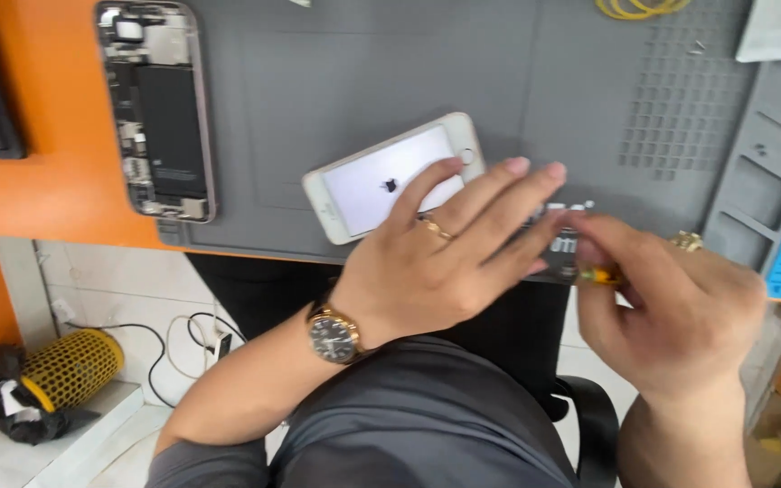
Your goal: The person opens a drawer to retrieve a tool, then uses a metal prying tool to separate the screen from the frame of a white smartphone. They reconnect internal components, power on the device to verify functionality, and use a screwdriver to tighten screws on the bottom edge of the phone.
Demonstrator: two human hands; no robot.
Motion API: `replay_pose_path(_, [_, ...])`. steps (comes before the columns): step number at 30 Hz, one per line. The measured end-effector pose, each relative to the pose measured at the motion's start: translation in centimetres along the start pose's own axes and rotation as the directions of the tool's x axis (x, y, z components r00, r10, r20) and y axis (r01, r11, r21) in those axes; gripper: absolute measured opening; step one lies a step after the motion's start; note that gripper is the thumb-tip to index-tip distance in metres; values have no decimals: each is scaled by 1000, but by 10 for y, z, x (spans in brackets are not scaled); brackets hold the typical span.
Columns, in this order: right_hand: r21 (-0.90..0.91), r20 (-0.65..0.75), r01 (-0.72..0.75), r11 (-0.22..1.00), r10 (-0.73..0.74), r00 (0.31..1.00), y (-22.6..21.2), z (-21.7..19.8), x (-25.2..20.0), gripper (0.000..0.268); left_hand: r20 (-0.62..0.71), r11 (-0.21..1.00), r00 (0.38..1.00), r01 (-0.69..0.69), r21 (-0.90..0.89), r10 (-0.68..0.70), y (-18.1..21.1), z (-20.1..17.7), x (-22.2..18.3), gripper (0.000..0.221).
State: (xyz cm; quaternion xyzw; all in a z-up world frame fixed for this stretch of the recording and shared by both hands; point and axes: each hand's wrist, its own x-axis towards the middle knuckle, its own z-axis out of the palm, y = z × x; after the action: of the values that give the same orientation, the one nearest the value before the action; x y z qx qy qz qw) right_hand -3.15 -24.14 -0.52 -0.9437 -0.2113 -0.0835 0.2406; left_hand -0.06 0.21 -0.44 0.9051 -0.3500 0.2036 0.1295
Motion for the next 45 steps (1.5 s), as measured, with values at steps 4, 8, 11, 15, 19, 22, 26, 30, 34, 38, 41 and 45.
replay_pose_path(4, [52, -41, -2, 999, 4, 999, 6, 3, -10, 49, -37, 999, 999, -15, 40, 16, 2, 6, -7, 32])
replay_pose_path(8, [140, 47, -90, 986, 84, 995, 4, -10, 5, 30, -55, 997, 998, -17, 80, 21, 2, 7, -10, 35])
replay_pose_path(11, [208, 88, -13, 978, -5, 996, 9, -17, 36, 41, -117, 996, 993, -20, 84, 30, 2, 11, -10, 33])
replay_pose_path(15, [-110, 228, 285, 952, -255, 940, 12, -10, 96, 72, -150, 998, 989, -1, 60, 9, 2, 10, -12, 24])
replay_pose_path(19, [-818, 235, 409, 405, -414, 880, 19, 9, 142, 92, -211, 1000, 977, 21, 23, -16, 3, 12, -12, 22])
replay_pose_path(22, [-841, 207, 405, 360, -478, 854, 25, 24, 160, 65, -204, 999, 978, 34, 6, -32, 3, 9, -13, 21])
replay_pose_path(26, [-809, 186, 392, 438, -442, 878, 30, 34, 159, 67, -250, 997, 966, 68, -19, -71, 2, 8, -11, 18])
replay_pose_path(30, [-667, 146, 406, 625, -424, 894, 42, 46, 157, 86, -292, 995, 952, 83, -54, -95, 0, 6, -9, 23])
replay_pose_path(34, [-526, 167, 404, 748, -375, 912, 39, 43, 153, 84, -272, 994, 956, 99, -49, -109, -3, 1, -7, 22])
replay_pose_path(38, [-436, 166, 459, 774, -432, 886, 43, 41, 149, 78, -223, 992, 967, 118, -35, -123, 0, 4, -7, 15])
replay_pose_path(41, [-459, 169, 449, 767, -420, 891, 43, 37, 148, 77, -153, 995, 984, 91, -31, -95, -1, 5, -9, 27])
replay_pose_path(45, [-577, 206, 382, 722, -324, 923, 33, 18, 149, 57, -20, 999, 999, 34, -40, -34, 3, 11, -14, 50])
